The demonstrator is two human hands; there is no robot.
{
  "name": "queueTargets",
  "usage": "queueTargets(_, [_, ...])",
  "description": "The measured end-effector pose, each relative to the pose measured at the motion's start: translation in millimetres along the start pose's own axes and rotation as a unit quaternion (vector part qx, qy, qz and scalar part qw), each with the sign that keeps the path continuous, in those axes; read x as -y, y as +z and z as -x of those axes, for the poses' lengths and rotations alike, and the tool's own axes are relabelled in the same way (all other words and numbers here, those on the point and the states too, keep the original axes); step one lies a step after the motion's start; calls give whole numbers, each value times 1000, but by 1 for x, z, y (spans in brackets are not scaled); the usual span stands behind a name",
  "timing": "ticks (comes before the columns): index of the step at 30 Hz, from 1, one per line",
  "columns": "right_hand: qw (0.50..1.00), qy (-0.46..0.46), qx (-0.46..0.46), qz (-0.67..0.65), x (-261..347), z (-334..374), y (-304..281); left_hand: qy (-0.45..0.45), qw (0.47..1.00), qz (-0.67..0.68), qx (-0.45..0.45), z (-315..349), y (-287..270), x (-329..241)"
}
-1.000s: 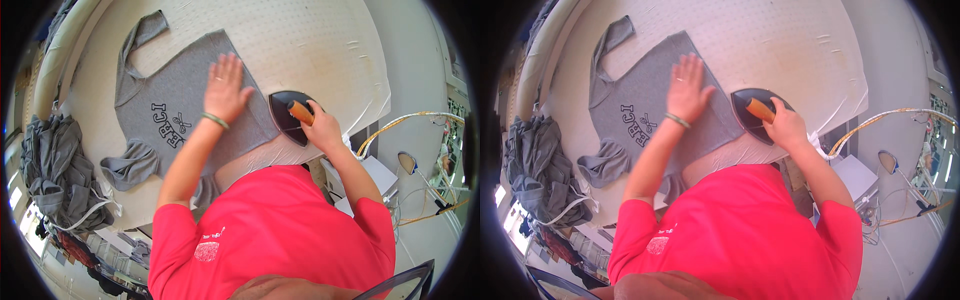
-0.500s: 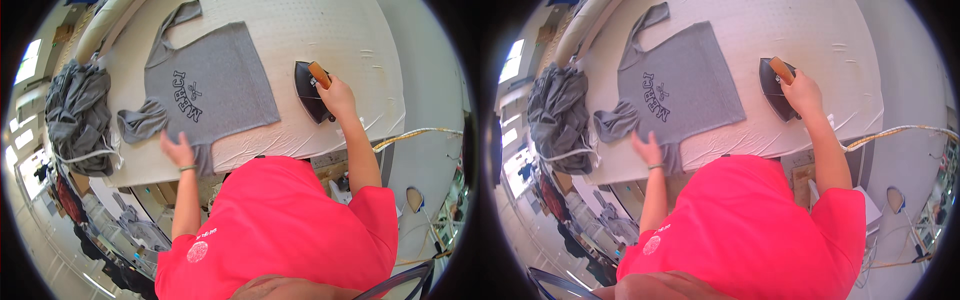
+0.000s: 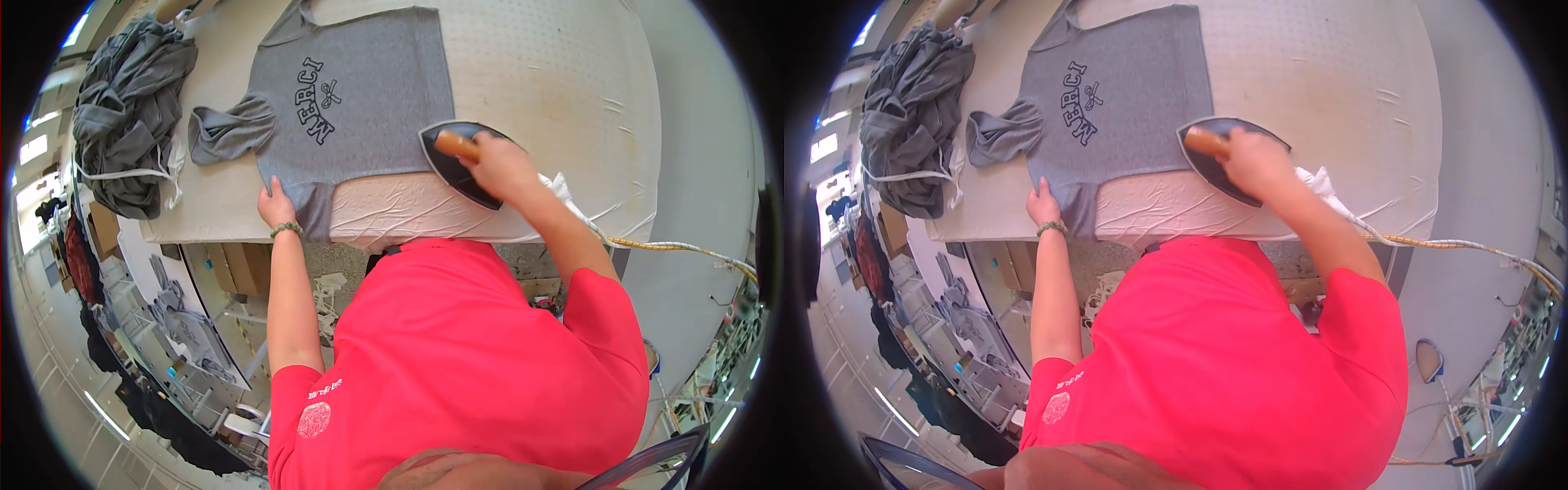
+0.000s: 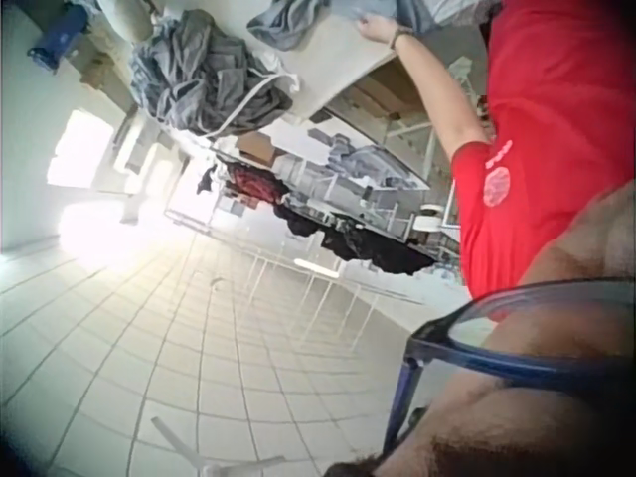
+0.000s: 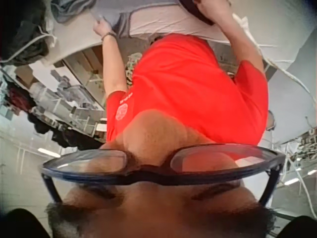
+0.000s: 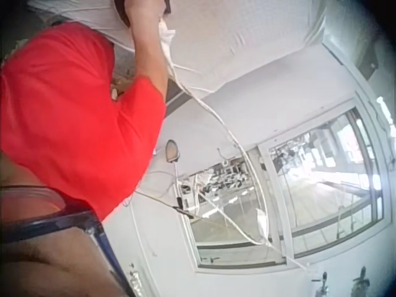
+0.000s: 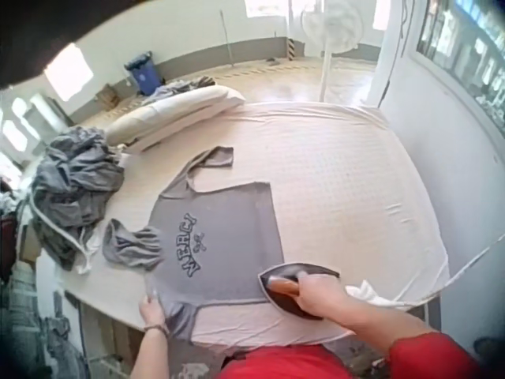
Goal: Ironing and smoothing out wrinkles from grey garments on a workbench using an industrial iron.
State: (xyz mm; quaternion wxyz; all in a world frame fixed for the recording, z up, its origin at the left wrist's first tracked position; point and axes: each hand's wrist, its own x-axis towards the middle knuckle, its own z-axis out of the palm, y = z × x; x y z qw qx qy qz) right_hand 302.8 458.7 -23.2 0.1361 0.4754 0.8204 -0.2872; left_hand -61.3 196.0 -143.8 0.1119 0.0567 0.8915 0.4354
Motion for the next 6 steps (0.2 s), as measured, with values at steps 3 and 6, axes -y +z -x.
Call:
queueTargets(3, [999,-3,22,31,3,-5,6,-13,1000,7,-19,4,-11,12])
queueTargets(6, [998,27,-40,-34,-9,-20,-12,-34,995,94,-14,7,-19,21])
